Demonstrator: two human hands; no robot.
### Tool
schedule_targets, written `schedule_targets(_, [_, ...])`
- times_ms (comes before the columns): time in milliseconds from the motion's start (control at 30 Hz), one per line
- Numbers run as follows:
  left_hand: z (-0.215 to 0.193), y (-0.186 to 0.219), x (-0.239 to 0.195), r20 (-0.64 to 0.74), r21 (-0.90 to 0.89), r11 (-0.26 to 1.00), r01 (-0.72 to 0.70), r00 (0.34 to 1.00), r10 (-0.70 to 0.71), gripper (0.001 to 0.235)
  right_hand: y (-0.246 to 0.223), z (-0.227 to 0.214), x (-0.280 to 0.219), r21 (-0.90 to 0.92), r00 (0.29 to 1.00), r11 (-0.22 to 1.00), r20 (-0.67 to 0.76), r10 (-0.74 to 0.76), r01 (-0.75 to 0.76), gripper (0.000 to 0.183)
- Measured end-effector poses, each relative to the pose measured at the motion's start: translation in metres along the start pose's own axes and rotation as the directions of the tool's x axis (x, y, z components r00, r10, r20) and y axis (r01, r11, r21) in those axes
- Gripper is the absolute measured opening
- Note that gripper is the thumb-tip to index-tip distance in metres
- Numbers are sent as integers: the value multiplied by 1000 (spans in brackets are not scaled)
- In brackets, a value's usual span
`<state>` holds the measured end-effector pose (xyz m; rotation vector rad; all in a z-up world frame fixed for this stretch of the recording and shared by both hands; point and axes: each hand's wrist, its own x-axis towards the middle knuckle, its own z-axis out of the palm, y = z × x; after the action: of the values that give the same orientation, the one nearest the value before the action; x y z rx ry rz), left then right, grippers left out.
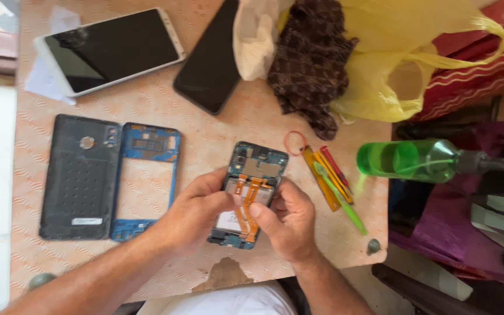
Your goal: The person disassembles a smartphone by removing the back cover and internal frame, then uses a yellow plastic tool to pry and separate internal components. The person handles the phone parts and tools on a cluttered table.
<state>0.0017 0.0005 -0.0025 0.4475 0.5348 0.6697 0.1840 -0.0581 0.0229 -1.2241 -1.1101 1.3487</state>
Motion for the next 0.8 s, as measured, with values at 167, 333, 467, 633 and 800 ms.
schedule_targets(167, [-1, 2, 2, -65, 112, 993, 42, 997, -35, 38, -2, -8, -5, -211, 989, 968, -37, -146, 135, 29])
schedule_targets(333, [8, 5, 6, -190, 243, 967, 83, 981, -37, 36, -22, -36, -9, -676, 901, 683, -64, -430, 278, 17])
schedule_targets(467, [9, 8, 4, -205, 322, 944, 73, 979, -5, 35, -47, -76, -15, -819, 866, 567, -217, -451, 90, 16])
schedule_targets(633, [10, 12, 5, -192, 423, 905, 48, 981, 38, 33, -66, -98, -20, -887, 911, 449, -271, -312, -110, 17])
schedule_targets(800, [11, 16, 7, -203, 393, 917, 65, 979, 18, 32, -57, -102, -12, -958, 931, 271, -183, -314, -97, 15])
